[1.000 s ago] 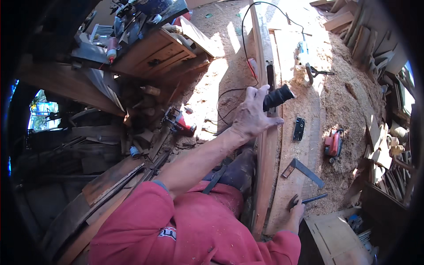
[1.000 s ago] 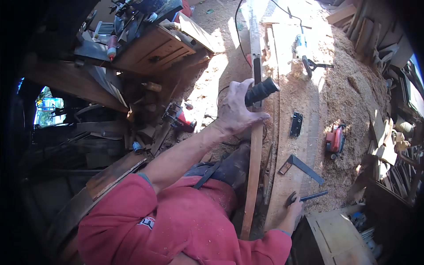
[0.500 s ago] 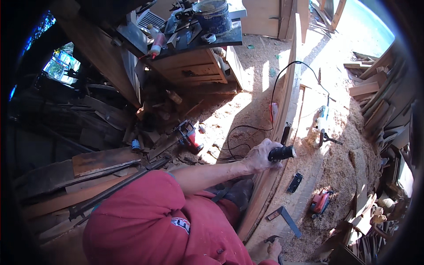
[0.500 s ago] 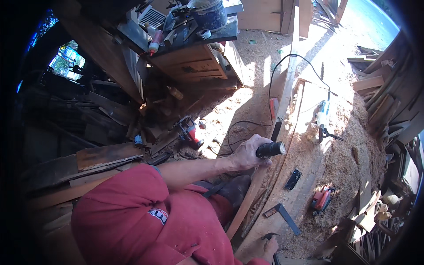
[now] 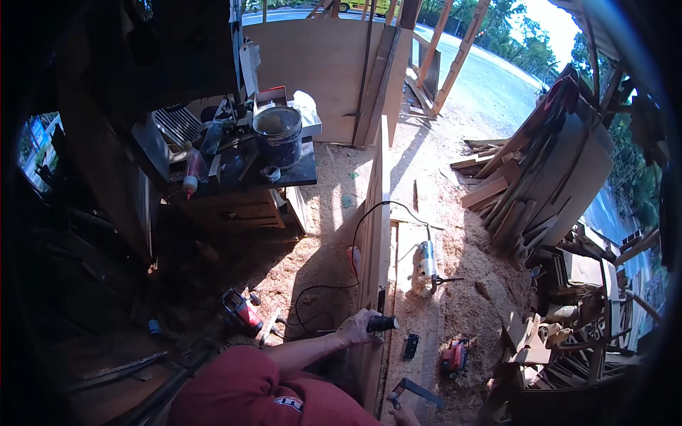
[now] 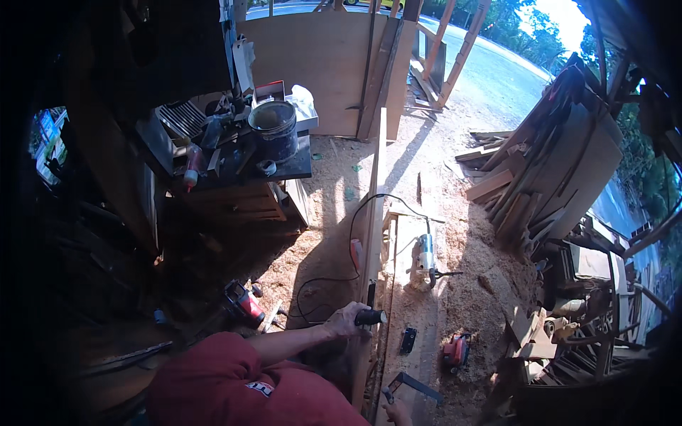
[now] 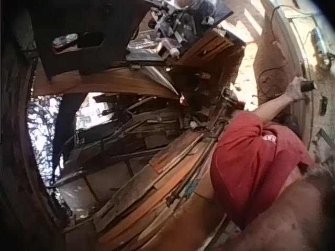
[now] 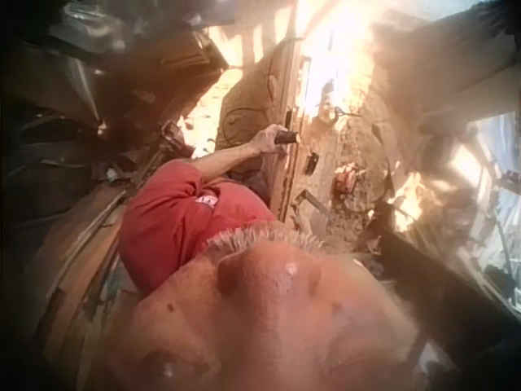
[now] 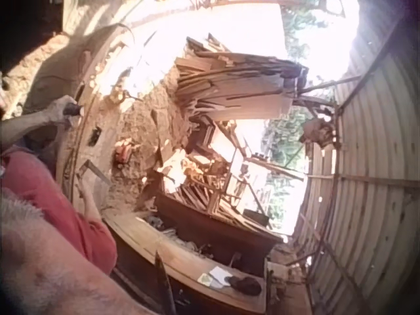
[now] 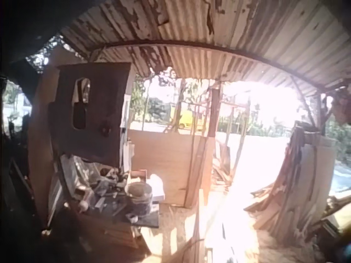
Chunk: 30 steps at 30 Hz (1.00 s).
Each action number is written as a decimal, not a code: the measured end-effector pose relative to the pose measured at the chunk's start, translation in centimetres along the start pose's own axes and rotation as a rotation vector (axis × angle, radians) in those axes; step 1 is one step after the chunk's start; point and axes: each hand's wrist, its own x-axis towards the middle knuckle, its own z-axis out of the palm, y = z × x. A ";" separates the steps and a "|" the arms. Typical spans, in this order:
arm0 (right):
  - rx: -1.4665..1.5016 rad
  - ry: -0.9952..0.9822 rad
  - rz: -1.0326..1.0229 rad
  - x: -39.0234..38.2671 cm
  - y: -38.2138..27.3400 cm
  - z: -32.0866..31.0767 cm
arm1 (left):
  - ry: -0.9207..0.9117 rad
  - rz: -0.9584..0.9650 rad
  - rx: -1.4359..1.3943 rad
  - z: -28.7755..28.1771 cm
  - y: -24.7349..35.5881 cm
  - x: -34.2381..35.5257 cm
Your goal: The person uses power routers to shape the edge of a wooden door and then carves a mortise into the wood using a chisel and a hammer.
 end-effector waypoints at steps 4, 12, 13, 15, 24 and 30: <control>0.037 0.005 0.022 -4.4 -3.0 -0.2 | -0.103 -0.103 -0.085 -0.8 -1.0 -0.2; 0.133 0.260 0.033 -10.5 -4.5 -0.1 | 0.024 -0.078 -0.124 -2.1 -1.5 -1.1; 0.154 0.371 0.033 -10.8 -4.0 0.2 | -0.016 -0.047 -0.133 -2.0 -0.8 -1.2; 0.205 0.616 0.001 -9.1 -2.9 0.8 | 0.025 -0.163 -0.278 -3.0 1.6 -1.8; 0.782 0.560 -0.994 -12.1 -17.5 -11.5 | 0.214 -0.432 -1.408 -5.1 12.6 -2.9; 0.717 0.597 -1.153 -13.0 -17.6 -11.1 | 0.321 -0.371 -1.348 -3.0 12.3 -3.3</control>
